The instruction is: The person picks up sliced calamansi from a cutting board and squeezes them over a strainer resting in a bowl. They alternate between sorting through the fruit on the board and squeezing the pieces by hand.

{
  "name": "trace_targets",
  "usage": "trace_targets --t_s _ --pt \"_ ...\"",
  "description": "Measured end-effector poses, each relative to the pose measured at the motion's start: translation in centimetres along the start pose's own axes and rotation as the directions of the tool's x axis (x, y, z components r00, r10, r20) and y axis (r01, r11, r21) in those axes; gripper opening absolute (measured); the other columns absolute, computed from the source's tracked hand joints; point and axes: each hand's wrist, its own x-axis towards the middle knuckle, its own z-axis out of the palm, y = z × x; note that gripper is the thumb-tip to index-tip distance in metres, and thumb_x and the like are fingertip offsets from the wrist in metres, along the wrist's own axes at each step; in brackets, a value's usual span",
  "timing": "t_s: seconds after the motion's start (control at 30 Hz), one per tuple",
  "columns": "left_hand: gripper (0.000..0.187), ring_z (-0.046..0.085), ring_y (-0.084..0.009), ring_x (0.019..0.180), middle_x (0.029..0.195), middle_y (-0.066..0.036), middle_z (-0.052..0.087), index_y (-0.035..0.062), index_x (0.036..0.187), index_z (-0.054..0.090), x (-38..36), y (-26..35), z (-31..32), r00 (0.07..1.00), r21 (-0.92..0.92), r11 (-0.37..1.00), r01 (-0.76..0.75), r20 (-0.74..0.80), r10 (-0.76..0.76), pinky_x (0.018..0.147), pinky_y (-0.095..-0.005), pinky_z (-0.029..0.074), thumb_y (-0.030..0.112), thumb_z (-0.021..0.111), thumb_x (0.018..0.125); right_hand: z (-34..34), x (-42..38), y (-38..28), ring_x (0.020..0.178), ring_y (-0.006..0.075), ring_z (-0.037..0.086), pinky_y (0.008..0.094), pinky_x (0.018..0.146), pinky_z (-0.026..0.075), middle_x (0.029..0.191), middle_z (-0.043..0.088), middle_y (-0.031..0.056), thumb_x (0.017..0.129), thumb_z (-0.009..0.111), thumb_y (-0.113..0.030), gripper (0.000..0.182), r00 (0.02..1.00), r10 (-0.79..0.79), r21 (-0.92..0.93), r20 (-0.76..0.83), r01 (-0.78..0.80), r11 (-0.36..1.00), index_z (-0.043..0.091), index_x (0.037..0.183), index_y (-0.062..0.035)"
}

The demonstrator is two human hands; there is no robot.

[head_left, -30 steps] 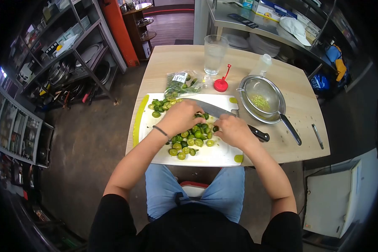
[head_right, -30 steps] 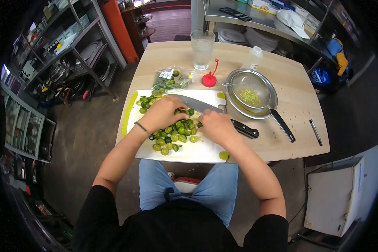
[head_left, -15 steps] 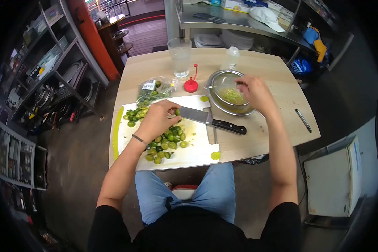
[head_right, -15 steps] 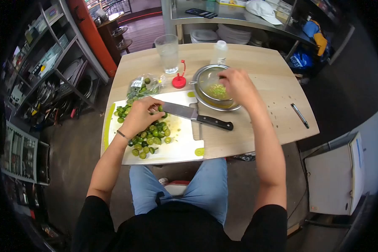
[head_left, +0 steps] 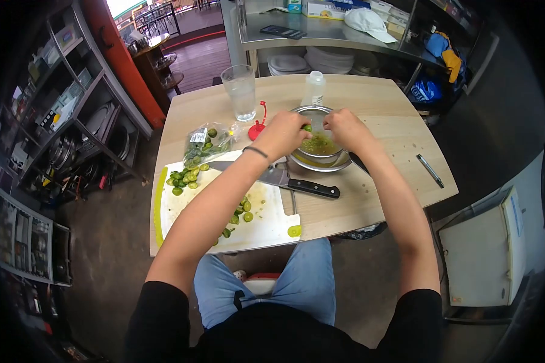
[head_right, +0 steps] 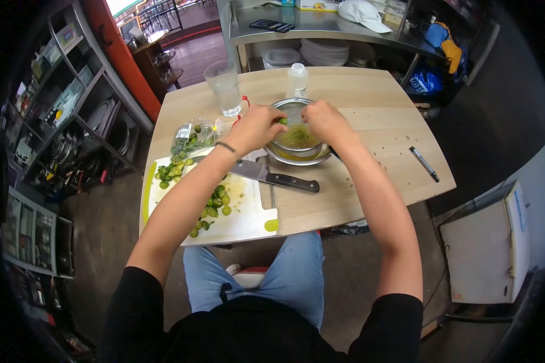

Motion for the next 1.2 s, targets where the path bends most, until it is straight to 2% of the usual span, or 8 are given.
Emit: trace_targets --t_s 0.07,0.13,0.3,0.53,0.67,0.9,1.03,1.2 --pt "0.023 0.065 -0.0369 0.080 0.087 -0.023 0.067 0.0021 0.099 0.071 1.6 0.0 1.3 0.999 0.016 1.000 0.001 0.049 -0.002 0.075 -0.0423 0.052 0.013 0.070 0.078 -0.3 0.0 0.0 0.081 0.0361 0.066 0.0428 0.075 0.053 0.085 0.067 0.0213 0.073 0.061 0.002 0.016 1.000 -0.019 -0.005 0.016 0.019 1.000 0.071 0.085 -0.0021" --pt "0.020 0.065 -0.0370 0.081 0.086 -0.023 0.067 0.0027 0.097 0.071 2.8 -0.4 2.7 0.994 0.150 0.988 -0.021 0.108 0.005 0.075 -0.0437 0.052 0.011 0.067 0.079 -0.6 0.0 0.0 0.081 0.0363 0.065 0.0431 0.075 0.053 0.085 0.067 0.0214 0.073 0.062 0.001 0.015 1.000 -0.008 0.001 0.013 0.008 1.000 0.071 0.084 -0.0021" --pt "0.016 0.065 -0.0370 0.081 0.084 -0.021 0.067 0.0044 0.092 0.071 4.3 -1.1 4.9 0.993 0.171 0.984 -0.050 0.114 0.030 0.074 -0.0451 0.052 0.008 0.065 0.078 -0.6 -0.5 0.6 0.078 0.0379 0.063 0.0445 0.074 0.051 0.080 0.065 0.0209 0.073 0.058 0.003 0.012 0.999 -0.038 0.041 -0.009 0.039 0.998 0.068 0.078 0.0006" --pt "0.016 0.065 -0.0371 0.080 0.082 -0.020 0.067 0.0062 0.088 0.071 4.4 -1.4 5.0 0.994 0.217 0.975 -0.039 0.105 0.016 0.073 -0.0446 0.052 0.002 0.064 0.074 -0.3 -0.7 1.3 0.081 0.0382 0.064 0.0441 0.077 0.051 0.084 0.066 0.0216 0.078 0.060 -0.001 0.015 1.000 0.014 0.059 -0.026 -0.012 0.998 0.071 0.088 -0.0004" --pt "0.015 0.065 -0.0377 0.079 0.081 -0.021 0.066 0.0056 0.087 0.071 4.1 -0.7 4.6 0.995 0.209 0.977 -0.035 0.102 0.014 0.073 -0.0447 0.052 0.002 0.064 0.074 -0.5 -0.6 1.0 0.085 0.0377 0.063 0.0441 0.080 0.051 0.087 0.066 0.0211 0.079 0.060 -0.002 0.016 1.000 -0.005 0.045 -0.023 0.006 0.999 0.071 0.090 -0.0004" --pt "0.013 0.064 -0.0398 0.081 0.083 -0.023 0.066 0.0046 0.091 0.072 4.5 -1.0 4.1 0.997 0.091 0.996 -0.022 0.077 0.015 0.075 -0.0456 0.051 0.010 0.064 0.082 -0.8 -0.7 0.7 0.089 0.0371 0.062 0.0445 0.083 0.049 0.091 0.066 0.0208 0.077 0.061 -0.001 0.015 0.999 0.042 0.057 -0.019 -0.041 0.998 0.071 0.089 -0.0001" --pt "0.013 0.064 -0.0390 0.082 0.085 -0.022 0.066 0.0031 0.091 0.072 4.9 -1.2 3.6 0.988 0.157 0.979 -0.127 0.110 0.110 0.075 -0.0447 0.052 0.011 0.064 0.083 -0.9 -0.6 0.7 0.082 0.0381 0.065 0.0444 0.075 0.052 0.083 0.066 0.0233 0.076 0.066 -0.005 0.010 1.000 0.018 0.079 -0.025 -0.016 0.997 0.070 0.083 0.0010" --pt "0.014 0.065 -0.0373 0.082 0.085 -0.020 0.067 0.0053 0.089 0.072 4.9 -0.9 3.8 0.989 0.235 0.965 -0.114 0.122 0.087 0.075 -0.0435 0.052 0.004 0.062 0.080 -0.6 -0.4 0.5 0.077 0.0385 0.065 0.0440 0.072 0.053 0.078 0.065 0.0245 0.077 0.065 -0.004 0.007 0.998 0.054 0.084 -0.015 -0.053 0.995 0.070 0.079 0.0010"
